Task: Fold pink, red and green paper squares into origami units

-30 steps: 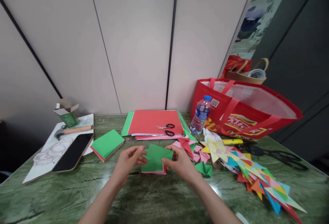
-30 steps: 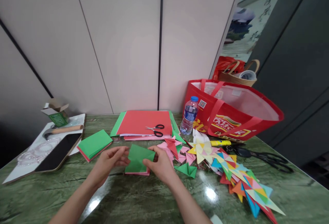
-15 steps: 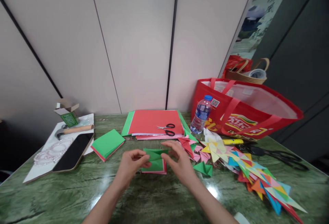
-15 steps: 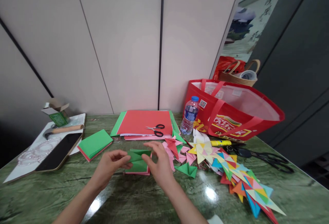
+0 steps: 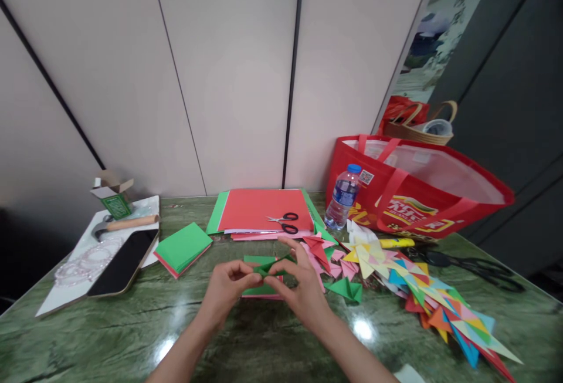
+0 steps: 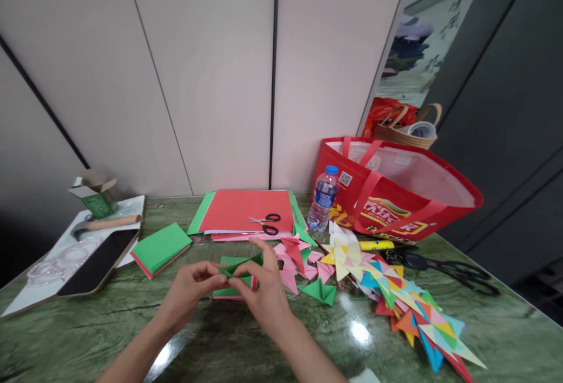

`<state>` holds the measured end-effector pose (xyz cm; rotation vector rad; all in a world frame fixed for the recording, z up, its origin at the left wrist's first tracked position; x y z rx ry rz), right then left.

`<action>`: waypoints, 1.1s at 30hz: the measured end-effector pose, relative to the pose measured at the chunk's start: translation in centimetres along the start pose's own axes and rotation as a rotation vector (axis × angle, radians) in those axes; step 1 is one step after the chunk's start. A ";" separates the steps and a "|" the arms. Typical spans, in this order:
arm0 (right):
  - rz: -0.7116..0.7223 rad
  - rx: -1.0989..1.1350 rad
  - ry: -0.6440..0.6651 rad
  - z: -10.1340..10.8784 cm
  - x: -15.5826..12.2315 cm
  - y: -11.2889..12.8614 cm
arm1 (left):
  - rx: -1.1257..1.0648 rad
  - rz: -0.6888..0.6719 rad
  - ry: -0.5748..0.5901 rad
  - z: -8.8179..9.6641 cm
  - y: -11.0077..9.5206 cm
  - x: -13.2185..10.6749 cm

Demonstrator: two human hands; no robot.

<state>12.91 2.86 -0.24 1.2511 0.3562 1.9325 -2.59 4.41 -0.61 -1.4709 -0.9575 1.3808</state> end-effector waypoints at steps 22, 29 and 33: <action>-0.125 -0.009 -0.022 -0.1 -0.2 -0.8 | -0.128 0.008 0.172 -0.7 0.3 0.1; -0.189 0.120 -0.022 -0.3 0.0 -0.7 | -0.086 0.025 0.152 -0.7 0.4 0.2; -0.244 0.177 -0.088 -0.3 0.1 -1.0 | -0.158 0.050 0.215 -0.8 0.2 0.0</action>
Point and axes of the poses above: each hand's wrist, its own x-axis towards the middle knuckle, its own z-axis out of the back of the hand, y = z × x, the point moved 3 cm from there along x, towards the middle knuckle, and after that the axes turned 13 degrees about z, right-handed, at the moved point
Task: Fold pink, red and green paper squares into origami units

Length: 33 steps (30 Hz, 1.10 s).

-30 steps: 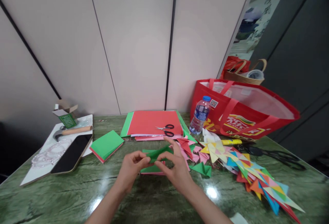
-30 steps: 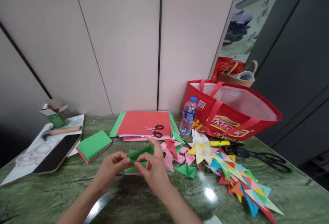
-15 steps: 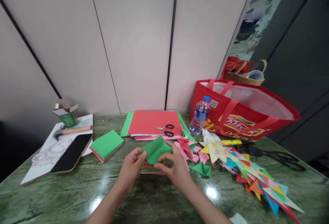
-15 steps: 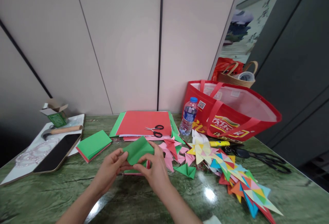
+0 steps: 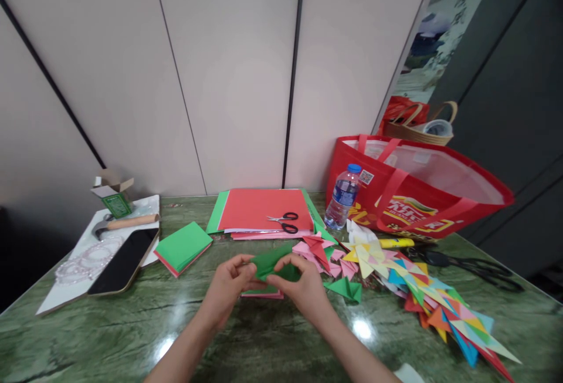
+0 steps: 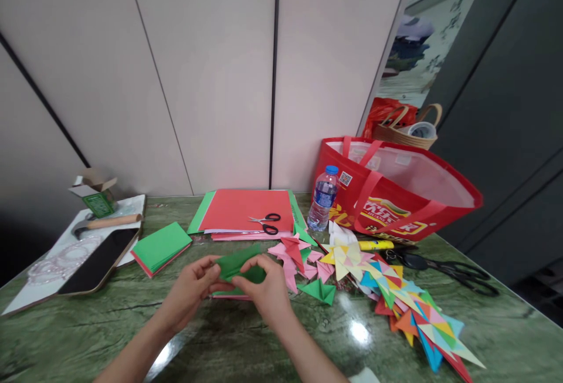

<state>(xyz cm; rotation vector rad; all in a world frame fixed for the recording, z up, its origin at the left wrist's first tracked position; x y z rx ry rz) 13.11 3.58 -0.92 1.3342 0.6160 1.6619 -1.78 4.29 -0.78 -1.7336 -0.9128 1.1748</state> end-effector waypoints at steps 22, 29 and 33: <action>-0.010 0.085 0.005 -0.1 -0.2 0.3 | -0.079 0.066 0.061 -0.5 0.8 -0.2; -0.034 0.137 -0.023 0.0 -0.2 0.1 | -0.086 0.062 -0.002 -0.5 0.8 -0.2; -0.044 0.147 -0.016 -0.1 -0.2 0.3 | -0.076 0.055 -0.031 -0.4 0.7 -0.2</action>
Point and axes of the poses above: each hand's wrist, its own x-axis towards the middle knuckle, its own z-axis out of the back of the hand, y = z × x, the point moved 3 cm from there along x, towards the middle knuckle, and after that the axes turned 13 degrees about z, right-handed, at the moved point
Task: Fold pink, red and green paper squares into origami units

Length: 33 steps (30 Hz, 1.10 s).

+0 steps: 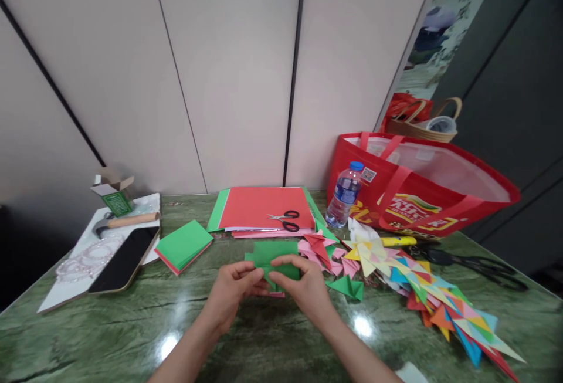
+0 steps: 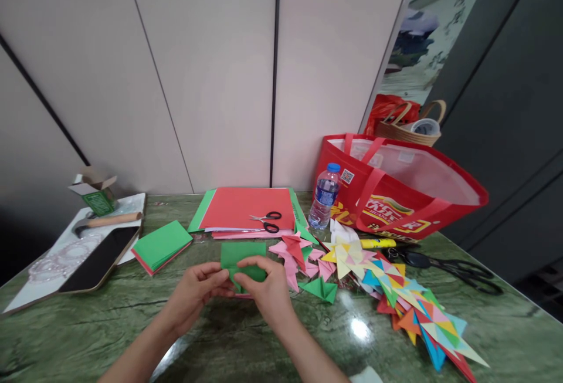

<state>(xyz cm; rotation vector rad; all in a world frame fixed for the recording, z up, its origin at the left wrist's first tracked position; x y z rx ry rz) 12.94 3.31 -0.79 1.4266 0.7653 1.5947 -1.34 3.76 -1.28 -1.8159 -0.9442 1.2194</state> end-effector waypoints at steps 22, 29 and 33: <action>-0.039 0.000 0.009 -0.1 0.0 0.0 | 0.042 0.023 -0.015 0.1 0.1 0.0; -0.032 -0.014 0.008 -0.1 0.0 -0.2 | 0.036 0.025 -0.014 0.1 0.1 0.0; -0.021 -0.017 0.010 -0.1 0.0 -0.3 | 0.036 0.019 -0.004 0.1 0.1 0.1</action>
Point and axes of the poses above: each hand's wrist, its own x-axis towards the middle knuckle, its own z-axis out of the back of the hand, y = z × x, the point moved 3 cm from there along x, towards the middle knuckle, and after that the axes turned 13 degrees about z, right-handed, at the moved point
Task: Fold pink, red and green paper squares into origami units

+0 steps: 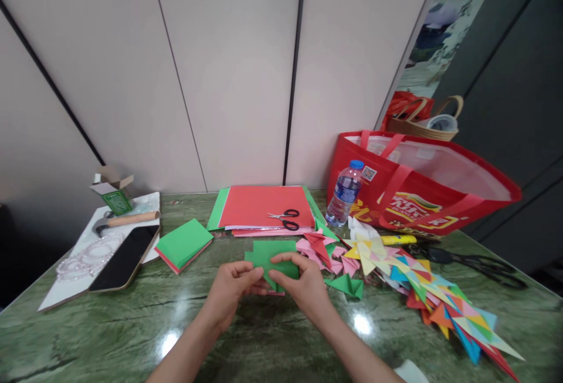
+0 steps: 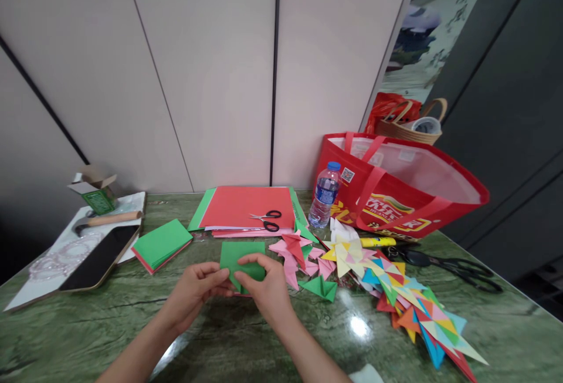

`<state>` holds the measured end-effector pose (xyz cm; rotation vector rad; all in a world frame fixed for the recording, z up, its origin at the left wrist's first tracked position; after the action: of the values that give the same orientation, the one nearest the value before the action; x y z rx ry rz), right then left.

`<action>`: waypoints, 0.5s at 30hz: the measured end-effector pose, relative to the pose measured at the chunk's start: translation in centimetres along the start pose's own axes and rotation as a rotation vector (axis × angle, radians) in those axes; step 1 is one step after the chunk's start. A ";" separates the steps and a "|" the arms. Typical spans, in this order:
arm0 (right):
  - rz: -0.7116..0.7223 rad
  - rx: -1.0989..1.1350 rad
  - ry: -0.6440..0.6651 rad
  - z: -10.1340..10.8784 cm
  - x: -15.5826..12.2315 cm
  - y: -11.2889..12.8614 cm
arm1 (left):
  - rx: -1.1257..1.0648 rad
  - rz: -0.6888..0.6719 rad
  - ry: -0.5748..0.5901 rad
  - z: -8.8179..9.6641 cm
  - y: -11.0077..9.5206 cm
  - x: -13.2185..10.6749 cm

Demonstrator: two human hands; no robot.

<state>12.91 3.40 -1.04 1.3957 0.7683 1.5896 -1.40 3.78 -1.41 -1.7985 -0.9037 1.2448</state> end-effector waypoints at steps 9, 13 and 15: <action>0.005 -0.010 0.008 0.1 0.0 0.0 | -0.001 -0.002 0.006 -0.1 -0.1 -0.1; 0.008 -0.002 0.007 0.1 0.0 0.1 | -0.002 0.024 0.020 -0.1 -0.2 -0.2; 0.000 0.000 0.009 0.1 0.0 0.2 | 0.016 0.037 0.038 0.0 -0.3 -0.2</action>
<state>12.96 3.35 -0.85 1.3892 0.7737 1.5964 -1.51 3.72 -1.03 -1.8277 -0.8402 1.2329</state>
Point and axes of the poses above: each hand's wrist, its own x-axis towards the middle knuckle, its own z-axis out of the back of the hand, y = z × x, the point moved 3 cm from there along x, towards the middle knuckle, and after that the axes turned 13 degrees about z, right-handed, at the moved point
